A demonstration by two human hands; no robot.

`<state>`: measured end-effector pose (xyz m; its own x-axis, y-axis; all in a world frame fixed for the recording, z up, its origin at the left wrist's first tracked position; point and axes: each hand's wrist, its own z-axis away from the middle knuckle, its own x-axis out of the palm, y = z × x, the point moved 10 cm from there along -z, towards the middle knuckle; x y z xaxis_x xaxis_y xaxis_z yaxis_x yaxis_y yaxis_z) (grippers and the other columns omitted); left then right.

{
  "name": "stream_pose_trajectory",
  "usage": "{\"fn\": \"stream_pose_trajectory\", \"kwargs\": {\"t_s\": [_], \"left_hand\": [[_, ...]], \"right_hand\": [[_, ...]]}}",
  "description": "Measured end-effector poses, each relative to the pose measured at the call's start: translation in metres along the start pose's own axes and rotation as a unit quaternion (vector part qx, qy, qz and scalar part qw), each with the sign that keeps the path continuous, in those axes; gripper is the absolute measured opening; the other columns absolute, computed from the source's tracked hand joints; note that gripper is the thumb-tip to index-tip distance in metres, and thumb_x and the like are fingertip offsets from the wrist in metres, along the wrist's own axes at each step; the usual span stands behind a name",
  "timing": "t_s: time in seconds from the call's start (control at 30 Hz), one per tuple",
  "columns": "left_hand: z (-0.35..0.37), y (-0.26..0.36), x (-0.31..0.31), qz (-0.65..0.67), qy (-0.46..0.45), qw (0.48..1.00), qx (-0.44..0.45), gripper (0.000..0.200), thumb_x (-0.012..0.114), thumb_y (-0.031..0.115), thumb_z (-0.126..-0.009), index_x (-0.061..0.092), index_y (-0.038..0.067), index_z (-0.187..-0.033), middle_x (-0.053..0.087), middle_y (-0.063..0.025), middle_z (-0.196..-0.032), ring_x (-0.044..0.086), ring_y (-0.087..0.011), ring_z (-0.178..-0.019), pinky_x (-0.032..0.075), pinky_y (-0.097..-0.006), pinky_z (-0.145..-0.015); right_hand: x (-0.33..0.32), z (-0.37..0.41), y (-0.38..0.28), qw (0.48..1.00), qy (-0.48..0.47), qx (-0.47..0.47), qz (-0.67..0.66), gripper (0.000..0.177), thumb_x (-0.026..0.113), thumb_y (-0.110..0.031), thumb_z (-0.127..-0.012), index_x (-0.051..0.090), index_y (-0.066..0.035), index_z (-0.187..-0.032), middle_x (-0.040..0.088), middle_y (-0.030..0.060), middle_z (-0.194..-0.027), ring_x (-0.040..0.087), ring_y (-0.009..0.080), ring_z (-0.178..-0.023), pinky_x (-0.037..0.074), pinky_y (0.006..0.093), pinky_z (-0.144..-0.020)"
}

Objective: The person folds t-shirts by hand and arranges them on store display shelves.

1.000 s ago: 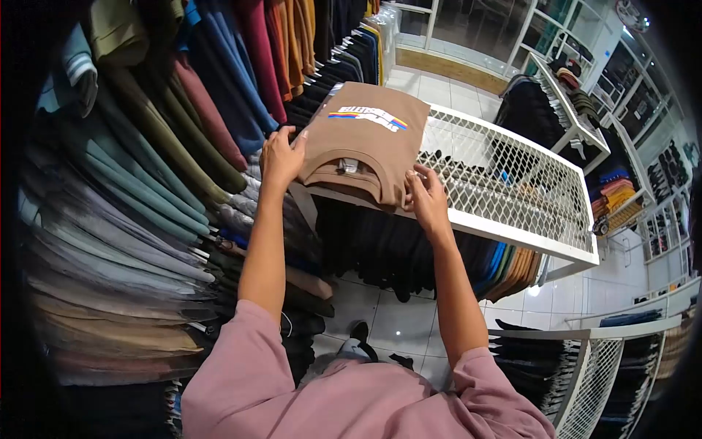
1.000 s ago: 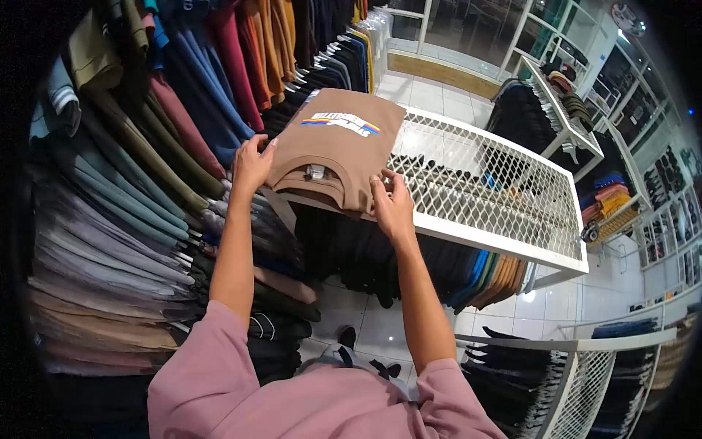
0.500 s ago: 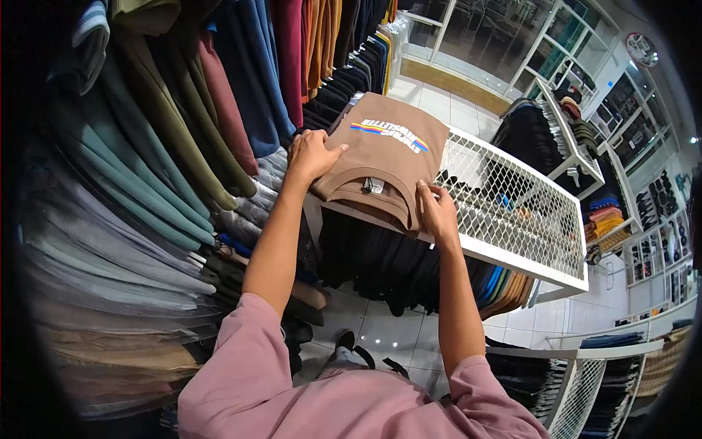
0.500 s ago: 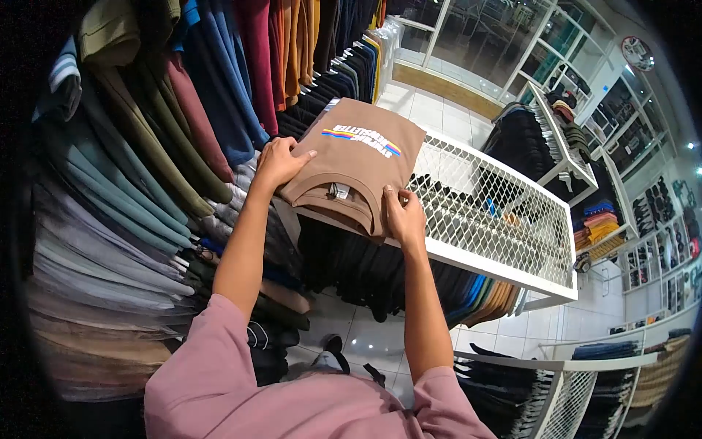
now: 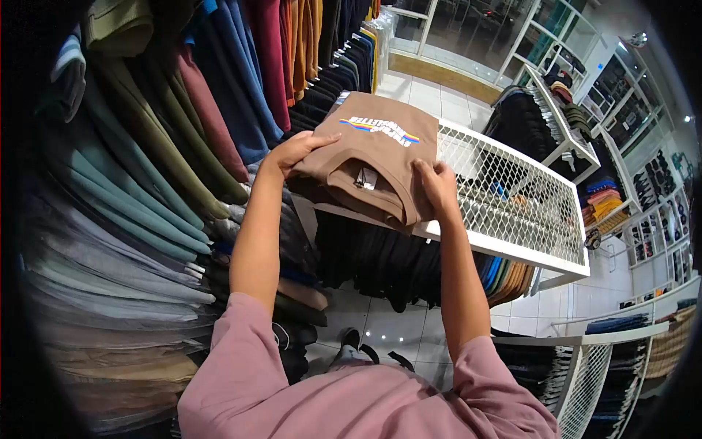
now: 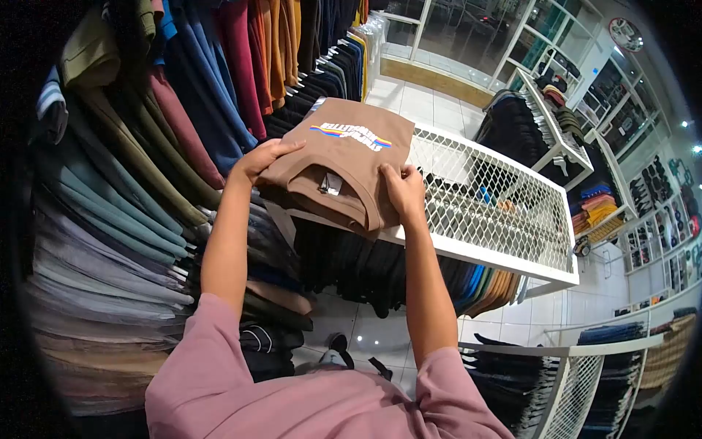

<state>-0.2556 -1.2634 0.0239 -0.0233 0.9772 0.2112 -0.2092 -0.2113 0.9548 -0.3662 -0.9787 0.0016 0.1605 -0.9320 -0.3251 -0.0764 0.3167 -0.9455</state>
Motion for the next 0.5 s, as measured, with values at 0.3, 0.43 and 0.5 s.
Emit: {"fn": "stream_pose_trajectory", "kwargs": {"t_s": [0.3,0.43,0.5], "left_hand": [[-0.032,0.079,0.095,0.233,-0.216,0.942,0.106,0.029,0.049,0.017,-0.104,0.066,0.001,-0.120,0.073,-0.0120,-0.110,0.071,-0.0208,-0.096,0.057,-0.0383,-0.090],[-0.029,0.095,0.107,0.324,-0.323,0.880,0.128,0.034,0.044,0.015,-0.104,0.063,-0.004,-0.125,0.071,-0.0172,-0.116,0.070,-0.0276,-0.104,0.055,-0.0442,-0.097],[-0.029,0.093,0.105,0.356,-0.340,0.861,0.130,0.036,0.042,0.014,-0.104,0.062,-0.007,-0.126,0.070,-0.0191,-0.119,0.069,-0.0297,-0.107,0.055,-0.0452,-0.099]], "right_hand": [[0.035,0.012,0.010,0.934,-0.169,0.129,-0.286,0.053,0.056,-0.041,-0.099,0.061,0.002,-0.128,0.072,0.0129,-0.109,0.072,0.0174,-0.084,0.059,0.0307,-0.067],[0.016,0.051,-0.012,0.937,-0.132,0.166,-0.279,0.061,0.050,-0.056,-0.098,0.063,-0.004,-0.126,0.074,0.0079,-0.098,0.071,0.0151,-0.075,0.056,0.0300,-0.061],[0.012,0.061,-0.003,0.935,-0.136,0.165,-0.282,0.061,0.051,-0.061,-0.096,0.065,-0.007,-0.121,0.072,0.0059,-0.092,0.069,0.0146,-0.070,0.055,0.0326,-0.062]]}}
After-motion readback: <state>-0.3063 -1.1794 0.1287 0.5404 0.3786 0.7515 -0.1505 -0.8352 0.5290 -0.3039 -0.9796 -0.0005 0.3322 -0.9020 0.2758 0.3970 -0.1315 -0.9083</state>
